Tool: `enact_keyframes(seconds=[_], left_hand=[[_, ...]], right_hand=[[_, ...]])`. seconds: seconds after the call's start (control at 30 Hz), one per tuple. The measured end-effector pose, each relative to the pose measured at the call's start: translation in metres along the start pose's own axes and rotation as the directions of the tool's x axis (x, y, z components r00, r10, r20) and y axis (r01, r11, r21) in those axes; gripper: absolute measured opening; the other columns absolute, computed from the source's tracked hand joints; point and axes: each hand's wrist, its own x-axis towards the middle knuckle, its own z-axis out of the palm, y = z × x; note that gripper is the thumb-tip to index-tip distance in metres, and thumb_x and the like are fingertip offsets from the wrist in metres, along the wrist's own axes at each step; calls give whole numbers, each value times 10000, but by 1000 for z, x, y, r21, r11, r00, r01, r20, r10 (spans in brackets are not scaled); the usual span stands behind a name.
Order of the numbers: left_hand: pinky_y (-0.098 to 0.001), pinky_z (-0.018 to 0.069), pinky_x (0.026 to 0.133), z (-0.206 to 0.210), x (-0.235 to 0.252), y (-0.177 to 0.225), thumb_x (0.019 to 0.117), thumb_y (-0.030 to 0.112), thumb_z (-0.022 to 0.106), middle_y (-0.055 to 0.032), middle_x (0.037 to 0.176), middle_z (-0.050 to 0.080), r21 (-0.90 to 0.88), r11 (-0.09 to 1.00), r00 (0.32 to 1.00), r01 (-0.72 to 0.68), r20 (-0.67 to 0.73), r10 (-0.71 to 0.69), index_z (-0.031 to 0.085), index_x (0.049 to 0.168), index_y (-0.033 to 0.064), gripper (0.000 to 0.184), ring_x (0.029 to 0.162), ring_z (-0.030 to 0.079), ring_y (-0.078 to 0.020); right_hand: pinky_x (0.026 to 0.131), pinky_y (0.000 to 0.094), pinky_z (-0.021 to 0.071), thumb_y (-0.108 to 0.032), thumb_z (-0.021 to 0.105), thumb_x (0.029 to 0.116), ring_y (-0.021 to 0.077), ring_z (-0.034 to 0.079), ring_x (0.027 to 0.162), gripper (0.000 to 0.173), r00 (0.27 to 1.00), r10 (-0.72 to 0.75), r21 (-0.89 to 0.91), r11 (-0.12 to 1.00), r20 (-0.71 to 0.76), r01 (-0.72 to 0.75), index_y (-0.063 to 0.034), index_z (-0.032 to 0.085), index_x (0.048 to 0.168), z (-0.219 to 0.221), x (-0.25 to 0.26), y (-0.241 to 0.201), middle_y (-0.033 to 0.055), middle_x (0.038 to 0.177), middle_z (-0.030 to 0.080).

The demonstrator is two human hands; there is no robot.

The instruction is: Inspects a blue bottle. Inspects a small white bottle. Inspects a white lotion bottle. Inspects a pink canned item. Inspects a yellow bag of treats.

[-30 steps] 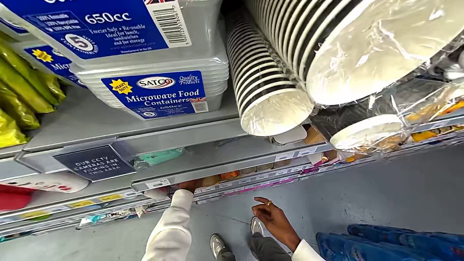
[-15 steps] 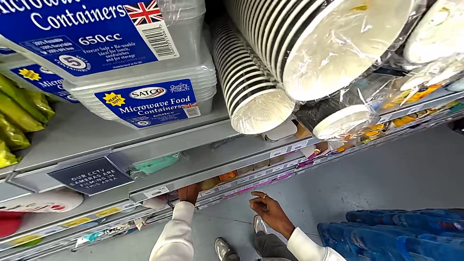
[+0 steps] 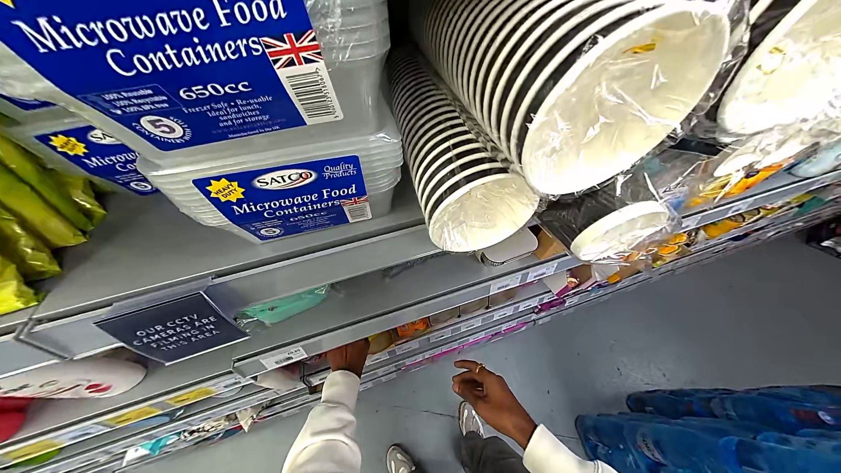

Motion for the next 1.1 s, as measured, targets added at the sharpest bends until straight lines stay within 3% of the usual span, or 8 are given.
enact_keyframes(seconds=[0.13, 0.27, 0.5, 0.63, 0.83, 0.9, 0.97, 1.1], left_hand=[[-651, 339, 1126, 2, 5, -7, 1060, 392, 459, -250, 1400, 594, -38, 999, 999, 21, 38, -20, 636, 1375, 48, 499, 1371, 504, -426], [-625, 314, 1159, -5, 3, -13, 1061, 375, 491, -281, 1417, 566, -144, 989, 997, 31, 77, -20, 605, 1392, 0, 513, 1394, 473, -439], [-637, 348, 1131, 0, -2, -7, 1016, 406, 567, -304, 1357, 599, -230, 973, 997, 15, -77, -33, 646, 1331, -19, 535, 1346, 516, -460], [-687, 309, 1131, 5, -8, -6, 1010, 380, 579, -306, 1331, 615, -250, 968, 990, -15, -140, -21, 681, 1283, -13, 489, 1328, 520, -490], [-795, 253, 1071, 19, -24, -7, 955, 228, 670, -302, 1194, 685, -359, 916, 882, -177, -471, -14, 787, 1069, 17, 267, 1230, 567, -555], [-787, 298, 1041, 24, -31, -11, 909, 156, 700, -290, 1130, 703, -411, 865, 804, -287, -595, -17, 810, 994, 50, 174, 1157, 599, -563], [-704, 410, 1007, 22, -40, -14, 908, 117, 700, -242, 1087, 723, -470, 807, 756, -358, -653, -45, 810, 983, 52, 148, 1083, 653, -491], [-477, 606, 859, -5, -83, -10, 948, 101, 688, -179, 1044, 758, -648, 686, 822, -332, -555, -126, 779, 1062, -6, 181, 934, 753, -296]], right_hand=[[958, 309, 578, -221, 698, 974, 143, 715, 1046, 497, 998, -67, 27, 997, 12, 67, -18, 555, 1405, 3, -3, -8, 87, 1163, 727], [1001, 341, 575, -182, 694, 982, 166, 705, 1107, 478, 953, -285, 139, 953, 105, 270, -3, 549, 1401, 5, -11, -41, 78, 1220, 716], [1071, 425, 534, -138, 638, 1014, 283, 653, 1215, 499, 774, -613, 449, 742, 156, 497, 91, 473, 1425, -3, -24, -118, 164, 1343, 646], [1091, 465, 514, -220, 607, 1040, 326, 618, 1262, 514, 674, -731, 522, 618, 107, 587, 55, 466, 1451, -18, -36, -153, 196, 1411, 593], [1097, 454, 512, -260, 553, 1065, 322, 601, 1286, 505, 637, -768, 509, 575, 65, 641, 40, 462, 1461, -34, -49, -189, 192, 1439, 569], [1096, 451, 513, -222, 554, 1065, 322, 607, 1280, 469, 665, -745, 494, 595, 45, 634, 57, 482, 1435, -32, -45, -189, 192, 1423, 584], [1096, 452, 516, -156, 548, 1063, 326, 617, 1267, 423, 701, -713, 487, 625, 37, 610, 84, 492, 1406, -28, -40, -186, 200, 1398, 600], [1078, 419, 535, -146, 566, 1052, 284, 634, 1247, 385, 769, -634, 414, 723, 81, 552, 78, 554, 1364, -13, -23, -178, 179, 1351, 637]])
